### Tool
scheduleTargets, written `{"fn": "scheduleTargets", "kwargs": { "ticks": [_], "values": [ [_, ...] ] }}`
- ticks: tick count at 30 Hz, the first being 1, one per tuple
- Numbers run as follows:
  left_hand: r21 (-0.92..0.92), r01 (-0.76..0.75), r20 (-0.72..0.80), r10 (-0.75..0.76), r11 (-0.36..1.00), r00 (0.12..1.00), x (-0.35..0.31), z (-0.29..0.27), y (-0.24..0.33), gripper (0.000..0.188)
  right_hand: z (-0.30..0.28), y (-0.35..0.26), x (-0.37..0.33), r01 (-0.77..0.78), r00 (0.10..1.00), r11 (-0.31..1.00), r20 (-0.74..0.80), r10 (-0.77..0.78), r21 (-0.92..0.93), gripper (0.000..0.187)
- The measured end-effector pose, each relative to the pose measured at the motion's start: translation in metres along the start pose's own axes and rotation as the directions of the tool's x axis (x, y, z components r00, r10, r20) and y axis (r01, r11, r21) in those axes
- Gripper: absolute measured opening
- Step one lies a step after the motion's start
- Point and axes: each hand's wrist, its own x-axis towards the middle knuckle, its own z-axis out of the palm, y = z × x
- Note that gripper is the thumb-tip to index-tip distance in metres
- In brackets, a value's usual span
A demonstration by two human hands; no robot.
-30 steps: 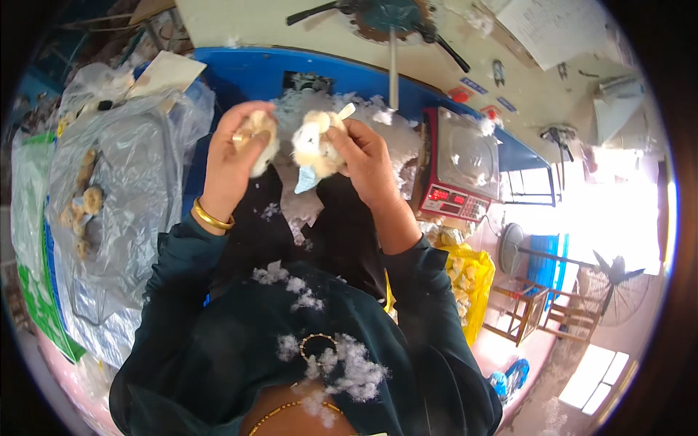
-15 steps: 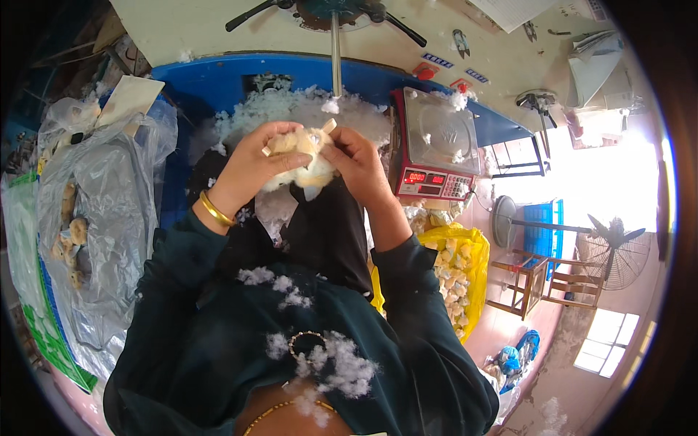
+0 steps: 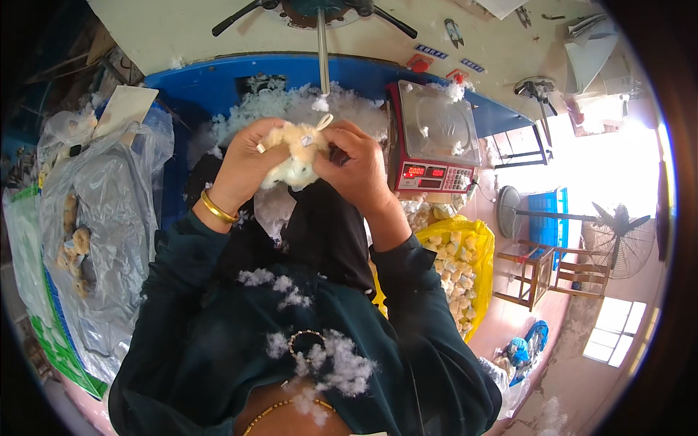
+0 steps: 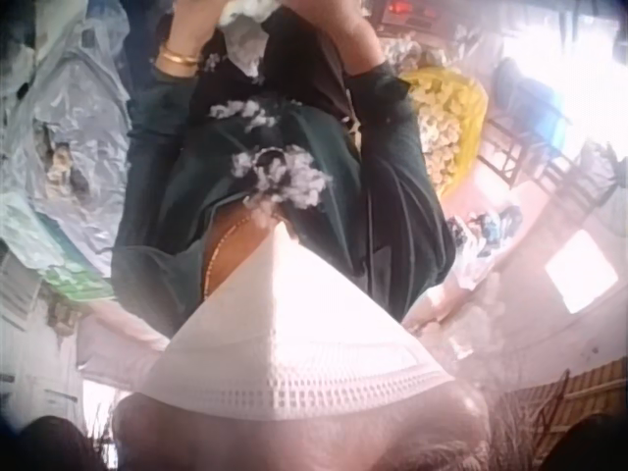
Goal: The person sits on the floor and repeatedly stuffs small white plush toys with cotton batting. They pick up each toy, insert cotton into the opening, and place the stuffed toy into a yellow bag. The process is repeated continuously.
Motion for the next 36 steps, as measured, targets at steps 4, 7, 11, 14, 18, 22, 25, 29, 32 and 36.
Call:
{"fn": "scheduleTargets", "kwargs": {
  "ticks": [4,7,11,14,18,22,25,29,32,36],
  "values": [
    [0.114,-0.006,0.048,0.001,0.994,0.999,0.000,0.002,0.011,0.031,-0.014,0.012,0.006,-0.002,0.991,0.983,-0.135,-0.023,-0.185,0.010],
    [-0.060,0.063,0.011,-0.062,0.996,0.998,0.000,0.002,0.007,0.031,-0.020,0.019,0.004,-0.218,0.944,0.884,-0.139,0.298,0.413,0.017],
    [0.038,0.017,0.000,-0.017,0.999,1.000,0.004,0.006,0.002,0.030,-0.004,0.016,-0.002,-0.291,0.953,0.889,0.019,0.304,0.354,0.024],
    [0.036,0.003,-0.004,-0.003,0.999,1.000,0.007,0.013,0.000,0.029,0.003,0.018,-0.007,-0.272,0.962,0.911,0.071,0.263,0.309,0.027],
    [0.011,-0.010,-0.021,0.011,1.000,1.000,0.024,0.025,0.011,0.026,-0.003,0.021,0.012,-0.317,0.921,0.804,-0.038,0.388,0.503,0.026],
    [-0.073,-0.205,-0.156,0.192,0.976,0.969,0.085,0.025,0.001,0.024,0.006,0.044,0.070,-0.270,0.906,0.915,-0.243,0.347,0.301,0.033],
    [-0.097,-0.154,-0.157,0.138,0.983,0.978,0.133,0.008,0.006,0.025,0.023,0.071,0.129,-0.218,0.887,0.896,-0.303,0.347,0.387,0.034],
    [-0.059,-0.197,-0.139,0.187,0.979,0.972,0.157,0.008,0.013,0.030,0.033,0.084,0.157,-0.209,0.870,0.894,-0.342,0.355,0.396,0.031],
    [0.237,-0.149,-0.160,0.190,0.960,0.969,0.140,0.016,0.013,0.031,0.009,0.068,0.130,-0.324,0.858,0.835,-0.234,0.457,0.445,0.028],
    [0.297,-0.201,-0.023,0.217,0.934,0.976,0.085,0.041,0.040,0.057,0.024,0.076,0.107,0.105,0.864,0.985,-0.477,-0.157,-0.135,0.006]
  ]
}}
